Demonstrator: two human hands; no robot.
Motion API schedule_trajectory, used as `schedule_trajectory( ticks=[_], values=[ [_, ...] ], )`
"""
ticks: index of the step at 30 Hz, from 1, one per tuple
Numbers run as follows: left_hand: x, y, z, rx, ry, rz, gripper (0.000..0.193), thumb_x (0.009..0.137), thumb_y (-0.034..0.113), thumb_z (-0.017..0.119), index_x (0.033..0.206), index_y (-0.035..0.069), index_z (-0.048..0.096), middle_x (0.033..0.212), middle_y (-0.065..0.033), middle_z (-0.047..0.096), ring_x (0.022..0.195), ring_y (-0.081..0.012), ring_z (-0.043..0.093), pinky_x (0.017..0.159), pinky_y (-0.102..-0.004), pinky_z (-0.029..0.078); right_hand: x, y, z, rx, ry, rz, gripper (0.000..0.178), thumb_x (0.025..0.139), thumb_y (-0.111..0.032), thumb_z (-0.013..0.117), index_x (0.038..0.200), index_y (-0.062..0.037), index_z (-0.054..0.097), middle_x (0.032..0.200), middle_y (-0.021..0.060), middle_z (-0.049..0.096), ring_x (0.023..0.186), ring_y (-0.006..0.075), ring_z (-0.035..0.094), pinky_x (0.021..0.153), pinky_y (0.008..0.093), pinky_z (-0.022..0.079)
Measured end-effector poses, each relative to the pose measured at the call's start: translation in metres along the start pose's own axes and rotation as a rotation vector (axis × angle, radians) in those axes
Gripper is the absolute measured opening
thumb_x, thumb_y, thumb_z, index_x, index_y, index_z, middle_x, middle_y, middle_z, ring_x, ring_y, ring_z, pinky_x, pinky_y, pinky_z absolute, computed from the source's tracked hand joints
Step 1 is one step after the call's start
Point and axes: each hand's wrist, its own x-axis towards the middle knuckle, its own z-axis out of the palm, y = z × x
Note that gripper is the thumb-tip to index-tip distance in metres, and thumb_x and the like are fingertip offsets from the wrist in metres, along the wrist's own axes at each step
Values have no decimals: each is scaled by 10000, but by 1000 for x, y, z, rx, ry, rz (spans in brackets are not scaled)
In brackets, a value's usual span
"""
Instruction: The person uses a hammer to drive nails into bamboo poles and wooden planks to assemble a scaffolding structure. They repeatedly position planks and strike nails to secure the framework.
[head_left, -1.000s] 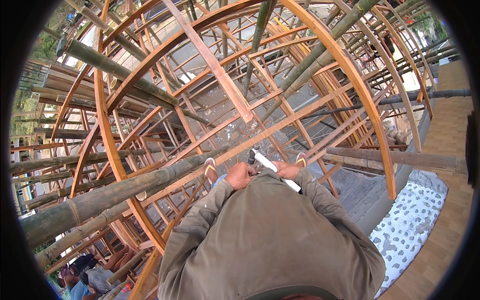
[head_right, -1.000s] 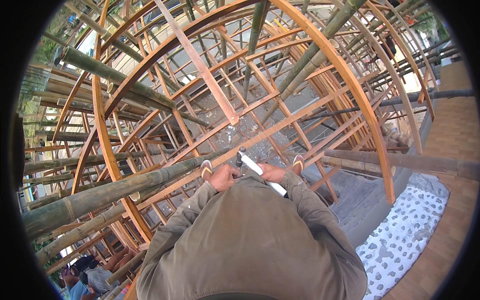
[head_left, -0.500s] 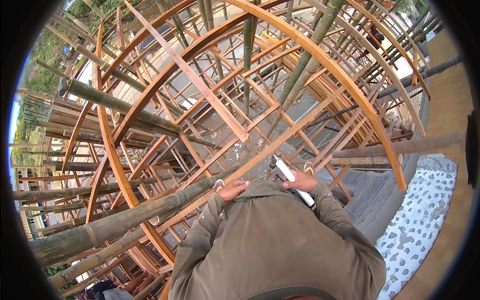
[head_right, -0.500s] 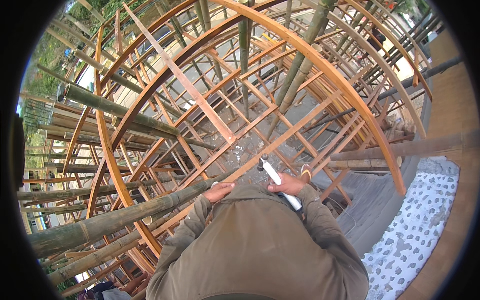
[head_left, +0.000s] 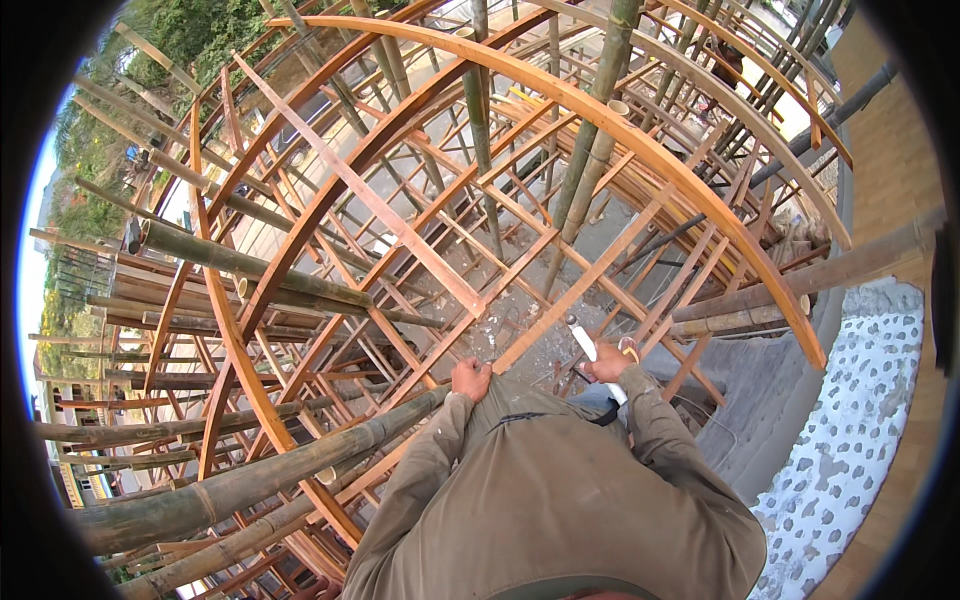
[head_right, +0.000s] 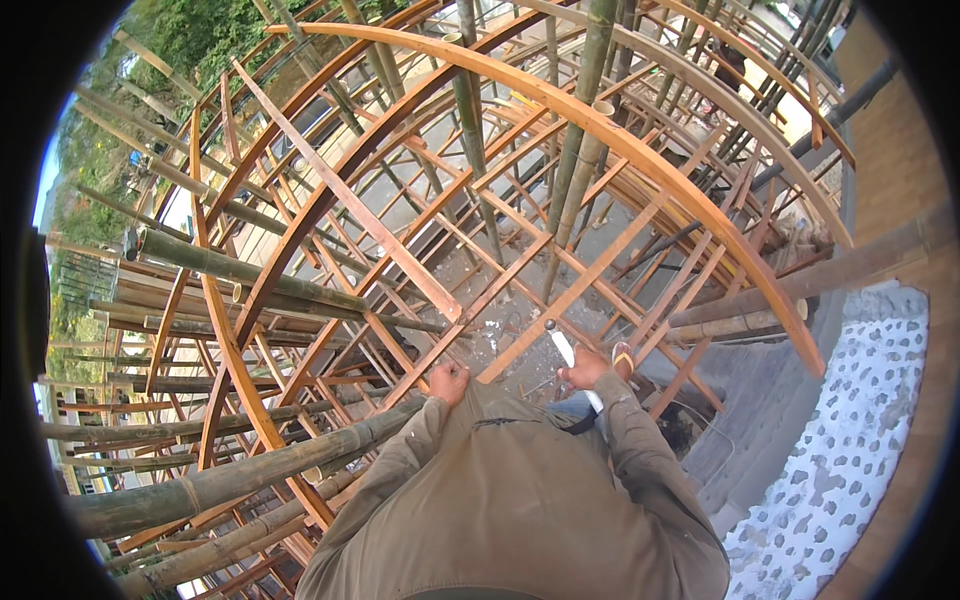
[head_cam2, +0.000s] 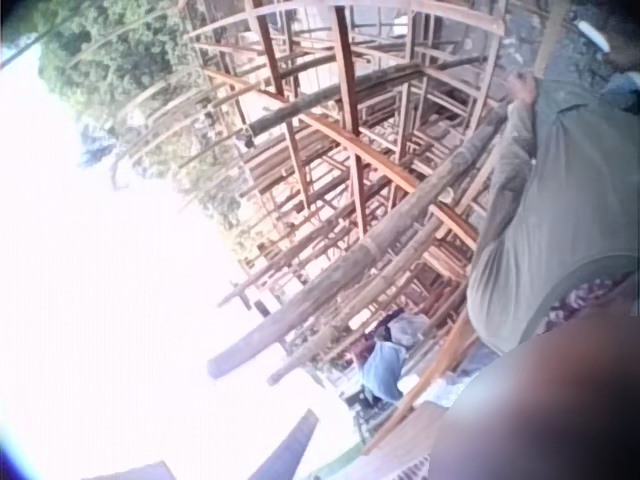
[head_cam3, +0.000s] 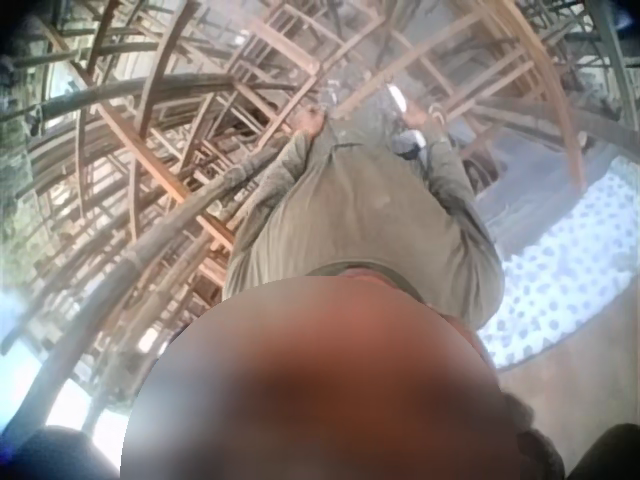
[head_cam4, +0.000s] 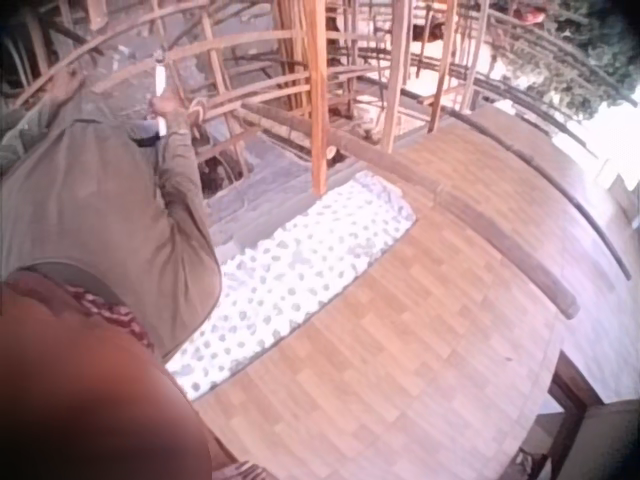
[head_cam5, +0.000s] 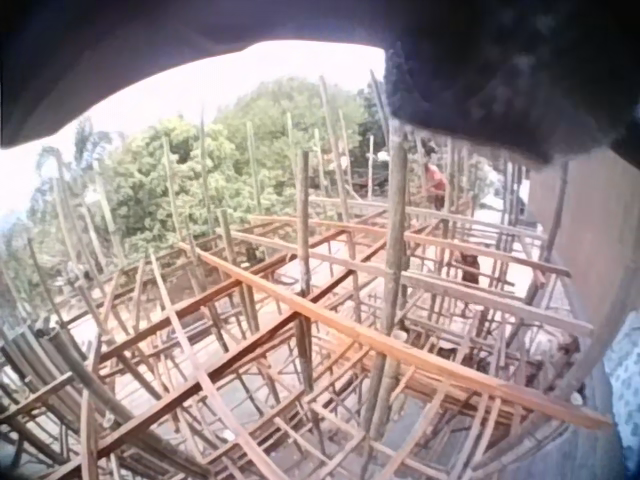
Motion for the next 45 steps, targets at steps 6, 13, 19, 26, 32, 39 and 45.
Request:
schedule_trajectory(
  ticks=[6, 13, 19, 26, 32, 39, 45],
  values=[
    [-13, 75, 1, -329, -323, 158, 665, 887, 527, 718, 1235, -31, 623, 1204, -206, 683, 1181, -334, 625, 1004, -418, 493, -53, -66, 4, -27, 300, -370, 428, 910, -302, 695, 1168, -11, 515, 956, 244, 679, 917, 450, 668, 783, 499, 506],
    [-33, 163, -5, -1270, -509, 22, 345, 1010, 335, 637, 1073, 0, 582, 1234, -200, 668, 1201, -278, 607, 1074, -432, 452, -82, -69, 21, 361, 381, -642, 361, 960, -299, 645, 1145, 5, 585, 1068, 219, 675, 1031, 367, 662, 863, 444, 512],
    [-39, 156, -33, -837, -115, 393, 306, 1026, 305, 616, 948, 10, 612, 1019, -176, 740, 954, -234, 690, 885, -405, 525, -168, 100, 79, -15, 111, 446, 308, 953, -213, 595, 1173, -5, 649, 1077, 223, 692, 1042, 355, 664, 899, 440, 508],
    [-34, 132, -28, -605, -202, 385, 349, 1031, 317, 604, 993, -27, 654, 999, -161, 730, 949, -236, 689, 886, -402, 532, -252, 150, 236, 482, 91, 609, 304, 920, -185, 605, 1159, -10, 672, 1111, 227, 693, 1091, 382, 647, 932, 451, 495],
    [-50, 125, -15, -739, -305, 329, 245, 994, 211, 665, 924, -22, 639, 991, -166, 738, 939, -226, 693, 871, -386, 541, -242, 135, 264, 607, 306, 624, 308, 918, -190, 609, 1159, -9, 673, 1115, 228, 692, 1093, 382, 646, 934, 451, 493],
    [-51, 127, -32, -655, -245, 469, 331, 998, 285, 660, 1004, -45, 678, 985, -173, 730, 945, -238, 690, 897, -404, 536, -220, 136, 281, 639, 402, 599, 314, 916, -197, 614, 1158, -7, 674, 1120, 230, 691, 1095, 381, 645, 936, 449, 490],
    [-52, 130, -49, -644, -265, 477, 322, 986, 278, 682, 974, -44, 679, 996, -166, 732, 941, -234, 692, 861, -379, 549, -207, 137, 290, 679, 460, 586, 318, 915, -202, 618, 1158, -5, 675, 1125, 232, 691, 1097, 381, 645, 938, 449, 488]
  ],
)
